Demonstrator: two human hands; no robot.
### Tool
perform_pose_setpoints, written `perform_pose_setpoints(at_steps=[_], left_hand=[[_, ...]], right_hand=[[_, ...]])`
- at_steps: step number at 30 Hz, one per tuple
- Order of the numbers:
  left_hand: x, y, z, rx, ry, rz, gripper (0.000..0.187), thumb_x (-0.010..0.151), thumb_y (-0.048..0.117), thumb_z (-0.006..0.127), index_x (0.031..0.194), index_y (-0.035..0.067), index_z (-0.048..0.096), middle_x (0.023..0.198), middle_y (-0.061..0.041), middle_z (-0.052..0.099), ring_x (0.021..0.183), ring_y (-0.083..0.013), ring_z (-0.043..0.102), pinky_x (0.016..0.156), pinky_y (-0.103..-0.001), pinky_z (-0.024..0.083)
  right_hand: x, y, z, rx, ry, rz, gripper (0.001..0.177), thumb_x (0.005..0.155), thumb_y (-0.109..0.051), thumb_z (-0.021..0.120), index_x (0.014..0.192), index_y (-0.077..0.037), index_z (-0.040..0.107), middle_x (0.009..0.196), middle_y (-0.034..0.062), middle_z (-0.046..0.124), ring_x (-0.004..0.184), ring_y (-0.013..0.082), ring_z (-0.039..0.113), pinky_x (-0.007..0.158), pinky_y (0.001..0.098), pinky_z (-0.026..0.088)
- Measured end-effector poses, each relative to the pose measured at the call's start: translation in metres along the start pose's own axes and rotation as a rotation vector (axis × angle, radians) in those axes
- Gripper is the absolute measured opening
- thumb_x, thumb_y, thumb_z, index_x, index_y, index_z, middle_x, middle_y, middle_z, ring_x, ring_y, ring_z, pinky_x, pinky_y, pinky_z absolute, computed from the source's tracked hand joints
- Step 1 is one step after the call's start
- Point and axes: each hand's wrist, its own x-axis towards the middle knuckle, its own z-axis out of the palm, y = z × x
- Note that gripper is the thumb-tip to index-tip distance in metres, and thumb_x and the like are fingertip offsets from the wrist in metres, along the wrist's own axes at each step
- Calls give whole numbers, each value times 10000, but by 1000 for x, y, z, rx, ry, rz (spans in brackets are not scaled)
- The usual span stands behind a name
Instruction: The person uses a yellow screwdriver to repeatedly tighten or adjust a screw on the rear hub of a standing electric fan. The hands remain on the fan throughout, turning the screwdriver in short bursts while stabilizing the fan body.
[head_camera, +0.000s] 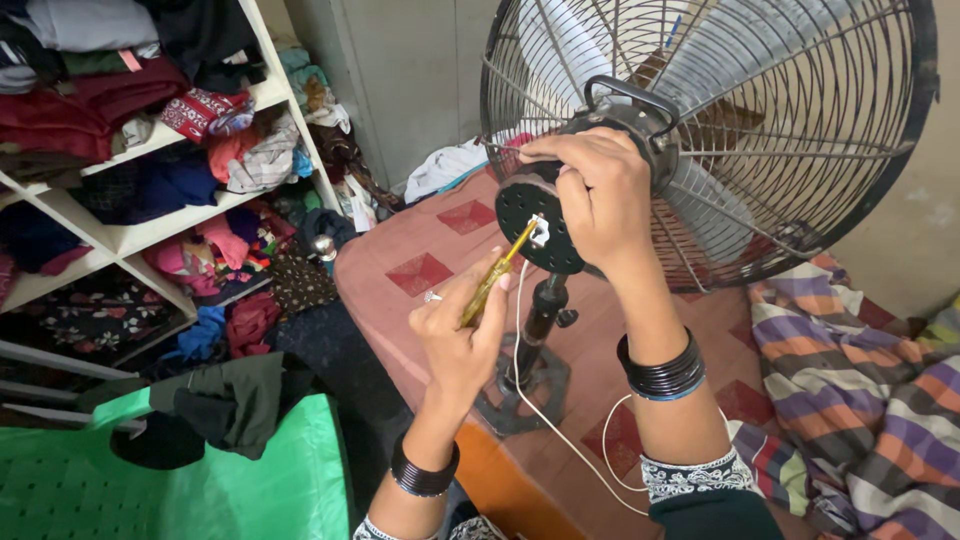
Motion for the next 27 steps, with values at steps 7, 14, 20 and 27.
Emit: perform_pose_setpoints(at_steps=[7, 14, 20, 27], left_hand=[[0, 3, 0, -4, -2, -32, 237, 925, 60, 716, 1155, 15, 756, 868, -120, 782, 650, -115, 723, 621, -233, 524], [1, 5, -1, 22, 2, -16, 232, 918, 60, 725, 1145, 21, 759, 844, -125, 768, 611, -97, 689, 591, -237, 503], [3, 9, -3, 30, 1, 5, 249, 914, 57, 726, 1161, 36, 750, 823, -120, 751, 564, -94, 644, 559, -251, 484], [11, 15, -6, 85, -50, -50, 207, 934, 106, 727, 1131, 54, 762, 682, -102, 647, 530, -78, 569, 538, -251, 445]], right_hand=[[0, -1, 0, -5, 4, -6, 315, 904, -76, 487, 1061, -47, 759, 1051, 119, 768, 953, 324, 696, 968, 436, 489], [0, -3, 0, -2, 16, 8, 314, 898, -73, 490, 1054, -43, 761, 1029, 122, 766, 943, 320, 698, 960, 428, 489], [0, -2, 0, -4, 19, -2, 308, 900, -74, 494, 1049, -49, 762, 1041, 115, 767, 956, 317, 699, 971, 424, 489], [0, 1, 1, -16, 23, -17, 304, 896, -74, 498, 1043, -50, 763, 1039, 113, 764, 956, 320, 697, 970, 421, 484]])
